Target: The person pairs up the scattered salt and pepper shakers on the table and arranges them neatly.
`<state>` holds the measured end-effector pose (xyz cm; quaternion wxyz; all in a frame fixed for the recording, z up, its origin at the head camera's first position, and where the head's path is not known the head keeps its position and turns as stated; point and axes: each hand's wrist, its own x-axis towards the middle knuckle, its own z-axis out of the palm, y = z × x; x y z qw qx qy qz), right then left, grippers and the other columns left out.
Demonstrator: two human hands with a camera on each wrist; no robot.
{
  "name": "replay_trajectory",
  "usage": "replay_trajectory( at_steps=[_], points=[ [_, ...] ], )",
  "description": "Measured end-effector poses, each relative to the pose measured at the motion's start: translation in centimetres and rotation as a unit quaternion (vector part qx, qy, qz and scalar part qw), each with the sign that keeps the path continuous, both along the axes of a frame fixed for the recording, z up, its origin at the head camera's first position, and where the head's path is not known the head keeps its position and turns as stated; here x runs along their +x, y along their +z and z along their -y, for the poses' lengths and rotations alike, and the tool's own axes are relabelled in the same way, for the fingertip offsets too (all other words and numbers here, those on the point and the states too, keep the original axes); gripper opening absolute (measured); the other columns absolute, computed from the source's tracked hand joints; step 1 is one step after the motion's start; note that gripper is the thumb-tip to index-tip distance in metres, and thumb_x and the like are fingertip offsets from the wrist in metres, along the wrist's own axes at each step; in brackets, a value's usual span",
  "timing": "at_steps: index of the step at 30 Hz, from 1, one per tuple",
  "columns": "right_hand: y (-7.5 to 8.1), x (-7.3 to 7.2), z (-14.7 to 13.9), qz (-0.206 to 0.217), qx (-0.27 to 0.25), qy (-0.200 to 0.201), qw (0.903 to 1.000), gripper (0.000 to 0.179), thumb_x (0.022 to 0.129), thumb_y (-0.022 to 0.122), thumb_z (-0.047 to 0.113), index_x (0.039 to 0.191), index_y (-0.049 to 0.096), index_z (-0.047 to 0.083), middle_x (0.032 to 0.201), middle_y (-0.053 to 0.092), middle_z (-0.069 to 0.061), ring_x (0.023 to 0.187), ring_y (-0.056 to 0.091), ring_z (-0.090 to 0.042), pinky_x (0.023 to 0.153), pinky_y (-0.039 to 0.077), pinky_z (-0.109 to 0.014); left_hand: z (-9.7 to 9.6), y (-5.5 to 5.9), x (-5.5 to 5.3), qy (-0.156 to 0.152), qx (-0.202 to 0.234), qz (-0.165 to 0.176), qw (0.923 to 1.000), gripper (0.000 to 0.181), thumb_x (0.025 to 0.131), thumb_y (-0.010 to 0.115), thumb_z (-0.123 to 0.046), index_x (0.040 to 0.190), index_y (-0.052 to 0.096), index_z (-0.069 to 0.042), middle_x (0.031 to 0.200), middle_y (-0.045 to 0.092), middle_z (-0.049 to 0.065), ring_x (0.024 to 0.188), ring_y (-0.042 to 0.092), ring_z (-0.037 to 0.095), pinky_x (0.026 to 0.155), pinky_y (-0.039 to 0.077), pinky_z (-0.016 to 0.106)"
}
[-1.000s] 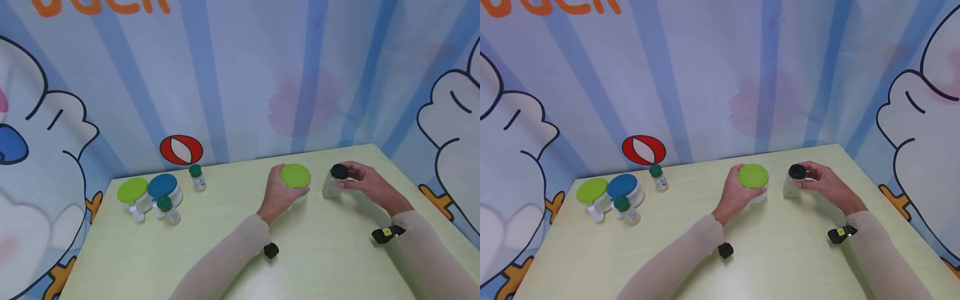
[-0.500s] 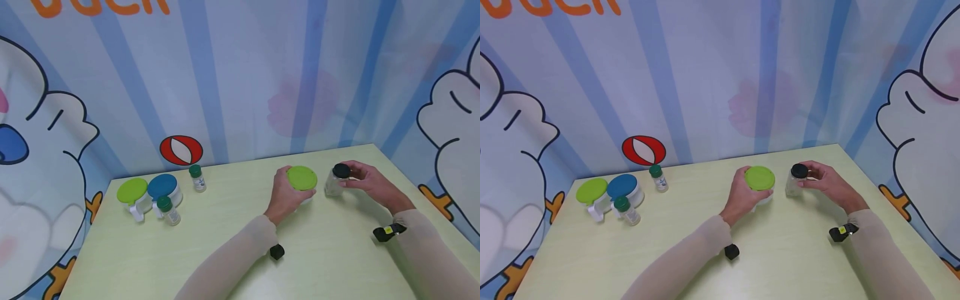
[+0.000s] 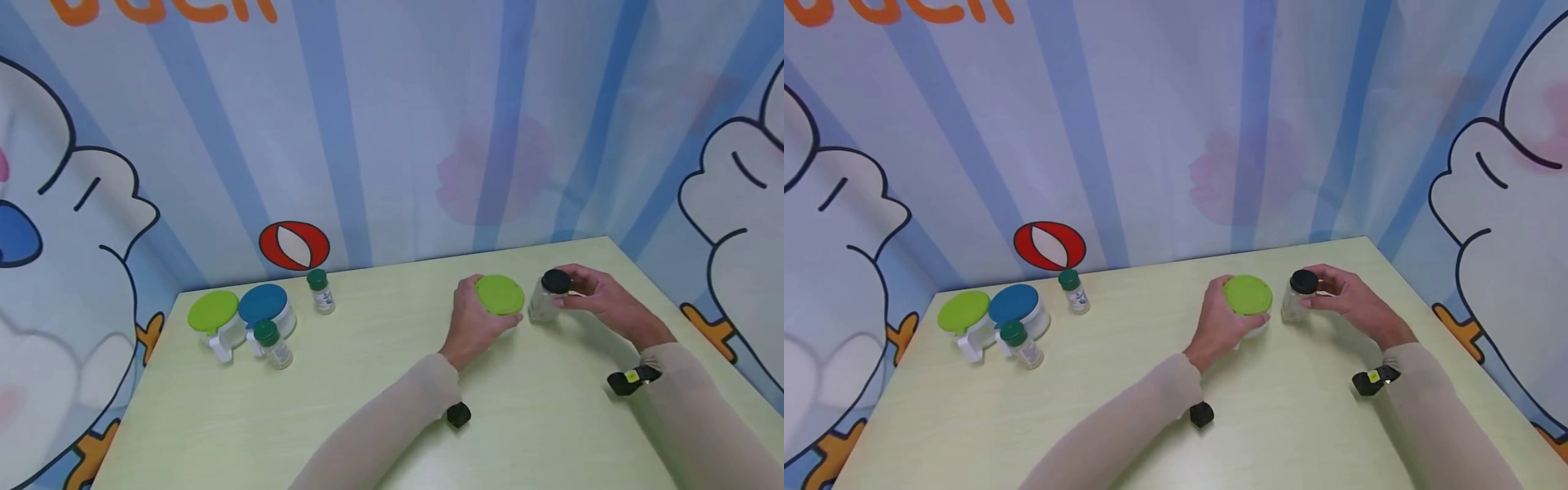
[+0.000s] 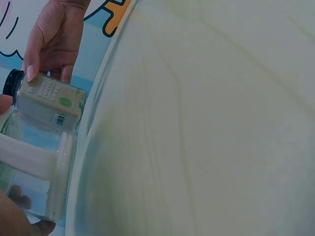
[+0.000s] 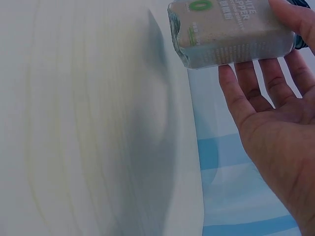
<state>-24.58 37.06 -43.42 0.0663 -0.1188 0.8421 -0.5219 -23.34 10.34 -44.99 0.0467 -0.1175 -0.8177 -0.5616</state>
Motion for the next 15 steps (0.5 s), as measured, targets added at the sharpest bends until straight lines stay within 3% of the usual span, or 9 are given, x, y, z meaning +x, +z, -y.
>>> replay_trajectory(
  at_steps=[15],
  points=[
    [-0.3,1.0,-1.3,-0.004,0.025,0.005,0.9997,0.051,0.087,0.071,0.029,0.133,0.051,0.02,0.13,0.057,-0.001,0.117,0.054,-0.003,0.088,0.049,-0.021,-1.6,-0.6,0.9,0.007,-0.022,-0.017,0.9996,0.083,0.066,0.086,-0.037,0.132,0.04,-0.017,0.118,0.047,-0.005,0.103,0.047,0.009,0.085,0.047,0.027]
  ],
)
